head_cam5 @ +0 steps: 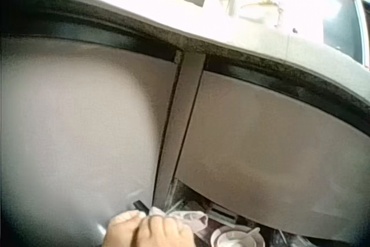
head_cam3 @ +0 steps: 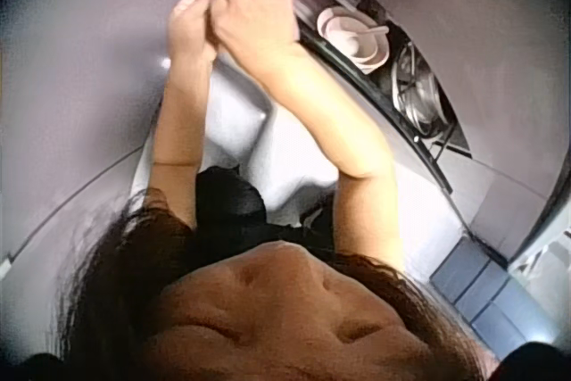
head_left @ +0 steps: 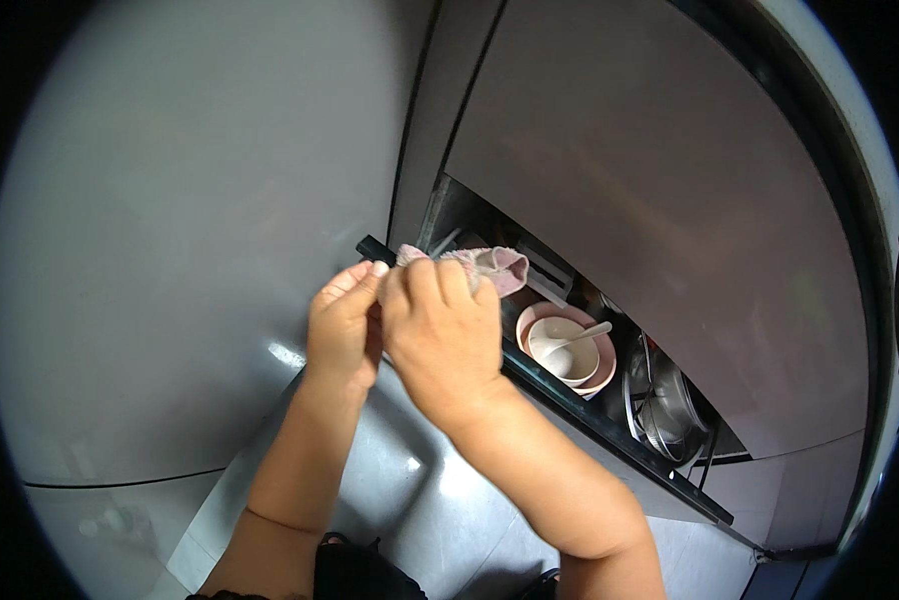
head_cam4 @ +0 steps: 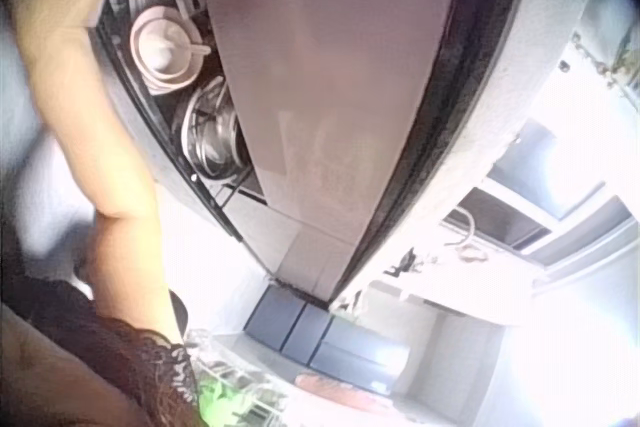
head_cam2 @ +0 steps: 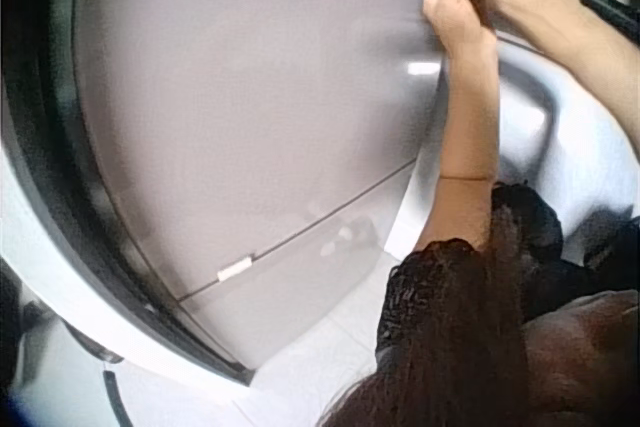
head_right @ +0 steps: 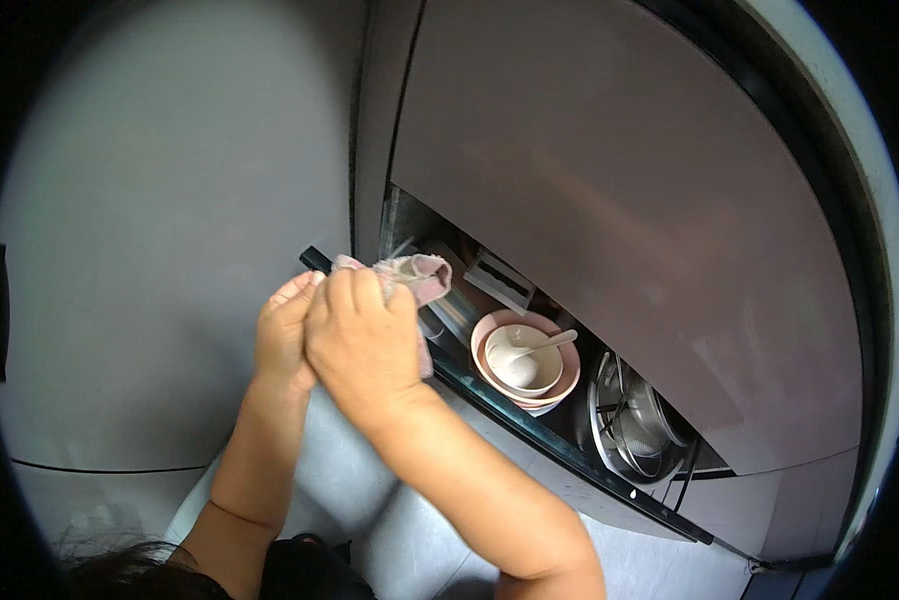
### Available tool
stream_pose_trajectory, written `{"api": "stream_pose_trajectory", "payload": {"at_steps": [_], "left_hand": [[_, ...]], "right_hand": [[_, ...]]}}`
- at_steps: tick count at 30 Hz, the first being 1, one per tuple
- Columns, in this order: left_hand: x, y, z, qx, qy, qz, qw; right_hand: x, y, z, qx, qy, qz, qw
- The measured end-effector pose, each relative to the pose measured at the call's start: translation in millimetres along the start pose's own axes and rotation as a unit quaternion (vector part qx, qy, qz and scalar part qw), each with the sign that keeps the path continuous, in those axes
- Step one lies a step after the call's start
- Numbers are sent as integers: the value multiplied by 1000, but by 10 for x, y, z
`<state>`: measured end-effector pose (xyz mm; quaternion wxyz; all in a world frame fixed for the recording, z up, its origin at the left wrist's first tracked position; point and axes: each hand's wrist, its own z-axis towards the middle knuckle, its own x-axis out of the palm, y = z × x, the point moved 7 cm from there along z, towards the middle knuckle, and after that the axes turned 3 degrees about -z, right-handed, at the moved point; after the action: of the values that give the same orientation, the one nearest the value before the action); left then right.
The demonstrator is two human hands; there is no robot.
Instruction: The person wipes the exterior surfaces of gray kitchen cabinets using a cloth. They clean the cabinet doors and the horizontal handle, then briefly open a drawer to wipe the handle and interior edge before closing it and continuing to wipe the cabinet surfaces.
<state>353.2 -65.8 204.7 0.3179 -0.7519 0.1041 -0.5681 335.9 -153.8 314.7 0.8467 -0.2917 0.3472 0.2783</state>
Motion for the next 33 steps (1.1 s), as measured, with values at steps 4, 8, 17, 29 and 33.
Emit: {"api": "stream_pose_trajectory", "payload": {"at_steps": [4,8,17,29,33], "left_hand": [[-22,-47,-22,4,-7,15,1000],[-73,-78,-45,7,-31,38,999],[-141,-50,98,37,-5,34,999],[-224,-138,62,7,-44,33,998],[39,60,-141,-36,-16,51,998]], "right_hand": [[-191,-200,-331,34,21,18,999],[-686,-702,-1215,33,76,-40,996],[-406,-486,-831,73,31,-25,997],[-1871,-1899,-3077,117,174,-164,964],[-1639,-1725,-2818,69,114,-99,986]]}}
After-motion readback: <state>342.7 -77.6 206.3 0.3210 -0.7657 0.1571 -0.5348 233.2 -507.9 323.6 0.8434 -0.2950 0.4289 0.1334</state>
